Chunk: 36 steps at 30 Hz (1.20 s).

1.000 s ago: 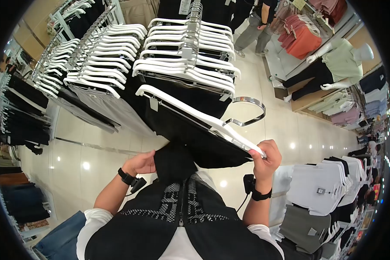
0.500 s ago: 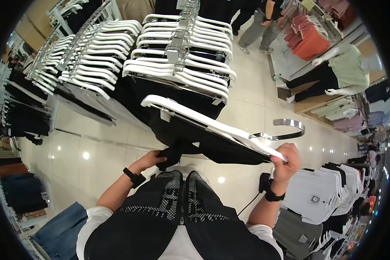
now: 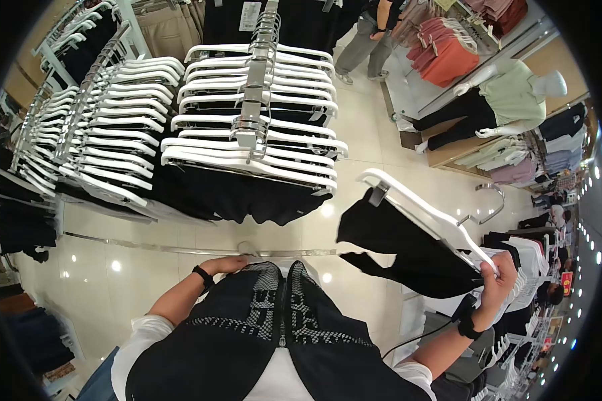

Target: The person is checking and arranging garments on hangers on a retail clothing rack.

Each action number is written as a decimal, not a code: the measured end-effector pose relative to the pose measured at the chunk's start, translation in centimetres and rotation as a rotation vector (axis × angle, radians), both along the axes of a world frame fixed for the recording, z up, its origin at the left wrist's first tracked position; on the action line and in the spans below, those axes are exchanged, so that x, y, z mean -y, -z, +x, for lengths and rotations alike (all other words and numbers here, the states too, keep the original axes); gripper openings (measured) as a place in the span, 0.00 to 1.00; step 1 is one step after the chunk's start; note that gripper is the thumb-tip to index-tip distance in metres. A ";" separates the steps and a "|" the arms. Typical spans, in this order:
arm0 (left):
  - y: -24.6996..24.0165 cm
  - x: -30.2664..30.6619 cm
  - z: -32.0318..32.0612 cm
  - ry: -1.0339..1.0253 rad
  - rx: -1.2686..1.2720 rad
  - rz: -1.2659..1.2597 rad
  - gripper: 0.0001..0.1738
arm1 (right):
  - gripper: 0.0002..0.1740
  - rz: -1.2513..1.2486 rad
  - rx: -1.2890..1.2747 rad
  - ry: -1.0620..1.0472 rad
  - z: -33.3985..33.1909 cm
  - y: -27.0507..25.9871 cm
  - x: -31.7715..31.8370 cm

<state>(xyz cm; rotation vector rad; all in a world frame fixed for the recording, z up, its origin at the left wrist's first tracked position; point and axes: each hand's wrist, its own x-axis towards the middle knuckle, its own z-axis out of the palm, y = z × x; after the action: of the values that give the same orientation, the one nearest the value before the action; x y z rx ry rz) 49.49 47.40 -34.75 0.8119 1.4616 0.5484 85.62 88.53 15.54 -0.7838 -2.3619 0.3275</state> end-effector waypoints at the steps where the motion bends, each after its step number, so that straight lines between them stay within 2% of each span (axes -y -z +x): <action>1: 0.7 0.1 0.3 0.159 -0.016 0.091 0.30 | 0.21 0.022 0.034 0.032 -0.1 -0.2 -0.1; 2: 1.4 0.1 1.0 0.079 -0.048 0.191 0.30 | 0.20 0.065 0.061 0.063 -0.5 -0.1 -0.4; 4: -3.2 -0.5 1.4 -0.088 -0.124 0.384 0.32 | 0.18 0.146 0.102 0.117 -2.1 0.9 -1.1; 6: -2.4 -1.4 0.6 -0.040 0.048 0.144 0.33 | 0.16 0.171 0.131 0.109 -3.7 1.8 -2.1; 8: -2.3 -1.8 0.0 -0.032 0.116 0.053 0.35 | 0.16 0.144 0.101 0.099 -5.7 2.5 -3.0; 10: -7.1 -2.6 -0.5 -0.060 0.080 0.114 0.37 | 0.16 0.124 0.095 0.033 -7.0 3.3 -5.0; 15: 1.0 -0.3 1.8 -0.494 0.399 -0.453 0.34 | 0.15 0.069 0.071 -0.209 -11.8 4.3 -9.6; 17: 8.5 0.8 3.1 -0.466 0.392 -0.478 0.44 | 0.14 0.045 0.083 -0.250 -13.7 4.5 -11.2; 18: 10.6 0.9 3.9 -0.455 0.389 -0.494 0.50 | 0.14 0.030 0.089 -0.272 -14.5 4.6 -12.1; 21: 10.4 -1.2 6.3 -0.575 0.285 -0.447 0.51 | 0.14 0.069 0.074 -0.385 -16.6 5.1 -15.1; 23: 9.6 -3.0 7.3 -0.561 0.195 -0.431 0.49 | 0.16 0.088 0.079 -0.432 -17.7 5.3 -16.7; 27: 4.6 -6.0 9.3 -0.535 -0.040 -0.391 0.49 | 0.18 0.128 0.125 -0.524 -19.0 5.1 -20.6; 30: 3.8 -7.8 11.1 -0.736 -0.019 -0.473 0.50 | 0.19 0.081 0.082 -0.636 -19.7 4.6 -23.2; 33: 0.9 -9.8 13.1 -0.971 -0.009 -0.473 0.51 | 0.18 0.051 0.037 -0.674 -20.8 4.6 -24.4; 36: 5.9 -9.0 16.2 -0.995 -0.177 -0.304 0.53 | 0.16 0.058 0.050 -0.672 -22.5 5.8 -23.9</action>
<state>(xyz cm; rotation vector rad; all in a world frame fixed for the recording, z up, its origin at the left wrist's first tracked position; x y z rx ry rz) 65.65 56.43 -40.63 -0.1715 2.0188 0.9635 63.07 112.46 9.77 0.0563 -2.6098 0.5117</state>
